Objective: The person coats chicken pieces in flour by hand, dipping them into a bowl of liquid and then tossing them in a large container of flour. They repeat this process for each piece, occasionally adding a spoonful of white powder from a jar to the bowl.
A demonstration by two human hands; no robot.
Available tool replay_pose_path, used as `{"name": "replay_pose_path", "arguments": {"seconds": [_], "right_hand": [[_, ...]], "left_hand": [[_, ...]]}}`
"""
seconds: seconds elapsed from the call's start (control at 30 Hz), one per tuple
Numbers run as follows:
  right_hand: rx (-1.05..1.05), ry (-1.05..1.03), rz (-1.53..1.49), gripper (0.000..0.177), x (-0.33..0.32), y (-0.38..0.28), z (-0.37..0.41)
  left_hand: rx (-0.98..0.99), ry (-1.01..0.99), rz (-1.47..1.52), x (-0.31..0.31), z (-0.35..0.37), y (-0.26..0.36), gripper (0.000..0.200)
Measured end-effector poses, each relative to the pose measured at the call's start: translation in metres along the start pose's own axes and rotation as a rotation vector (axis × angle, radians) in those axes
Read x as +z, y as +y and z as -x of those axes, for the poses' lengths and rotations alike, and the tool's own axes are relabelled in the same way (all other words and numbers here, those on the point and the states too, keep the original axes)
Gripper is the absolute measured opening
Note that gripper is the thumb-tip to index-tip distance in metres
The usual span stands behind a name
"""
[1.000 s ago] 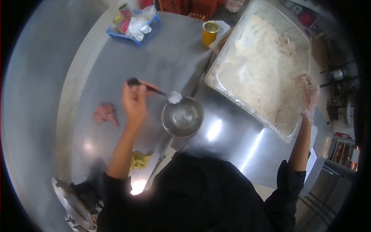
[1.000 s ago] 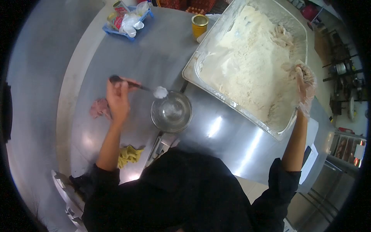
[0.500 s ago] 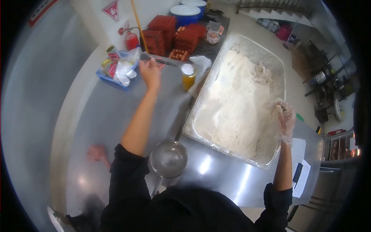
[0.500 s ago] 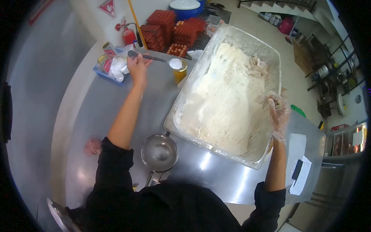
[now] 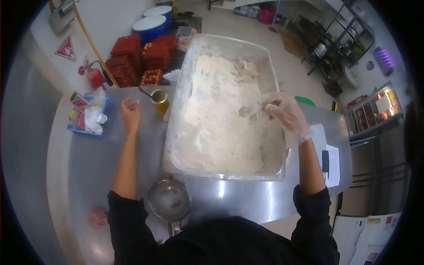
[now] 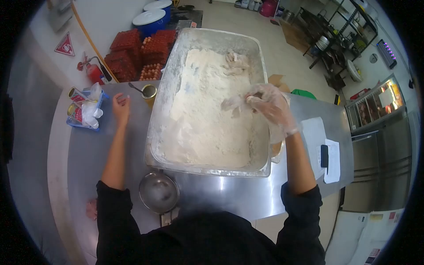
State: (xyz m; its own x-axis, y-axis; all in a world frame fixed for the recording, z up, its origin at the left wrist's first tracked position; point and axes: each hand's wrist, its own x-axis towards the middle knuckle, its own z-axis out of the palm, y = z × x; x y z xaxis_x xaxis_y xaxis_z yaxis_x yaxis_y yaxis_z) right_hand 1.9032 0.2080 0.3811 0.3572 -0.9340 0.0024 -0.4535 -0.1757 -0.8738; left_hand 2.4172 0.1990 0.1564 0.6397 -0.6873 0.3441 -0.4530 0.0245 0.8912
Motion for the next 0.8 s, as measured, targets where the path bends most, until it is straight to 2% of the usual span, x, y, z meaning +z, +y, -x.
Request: {"name": "replay_pose_path", "arguments": {"seconds": [0.07,0.17,0.27,0.37,0.47,0.57,0.67,0.73,0.8], "right_hand": [[0.082,-0.206,0.175,0.018,0.005,-0.002,-0.007],[-0.208,-0.266,0.559,0.028,0.036,0.030,-0.009],[-0.003,-0.537,0.544,0.027,0.048,0.014,-0.014],[0.174,-0.647,0.539,0.026,0.054,-0.005,-0.017],[0.036,-0.439,0.869,0.029,0.071,0.044,-0.028],[0.058,-0.314,0.966,0.029,0.078,0.126,-0.042],[-0.033,-0.242,1.157,0.033,0.085,0.122,-0.034],[0.056,-0.354,0.957,0.032,0.076,0.088,-0.031],[0.026,-0.402,0.766,0.030,0.068,0.044,-0.021]], "left_hand": [[-0.082,-0.017,0.019,-0.019,0.010,0.005,0.040],[-0.103,0.014,0.007,-0.045,0.033,0.006,0.042],[0.005,0.016,-0.025,-0.080,0.055,-0.017,0.042],[0.093,-0.007,-0.101,-0.124,0.092,-0.015,0.041],[0.025,0.008,-0.112,-0.167,0.134,-0.037,0.039],[-0.061,0.039,-0.112,-0.201,0.187,-0.025,0.038],[-0.185,0.087,-0.040,-0.214,0.240,-0.013,0.037],[-0.250,0.102,-0.016,-0.221,0.268,-0.009,0.037],[-0.291,0.102,-0.031,-0.226,0.292,-0.002,0.036]]}}
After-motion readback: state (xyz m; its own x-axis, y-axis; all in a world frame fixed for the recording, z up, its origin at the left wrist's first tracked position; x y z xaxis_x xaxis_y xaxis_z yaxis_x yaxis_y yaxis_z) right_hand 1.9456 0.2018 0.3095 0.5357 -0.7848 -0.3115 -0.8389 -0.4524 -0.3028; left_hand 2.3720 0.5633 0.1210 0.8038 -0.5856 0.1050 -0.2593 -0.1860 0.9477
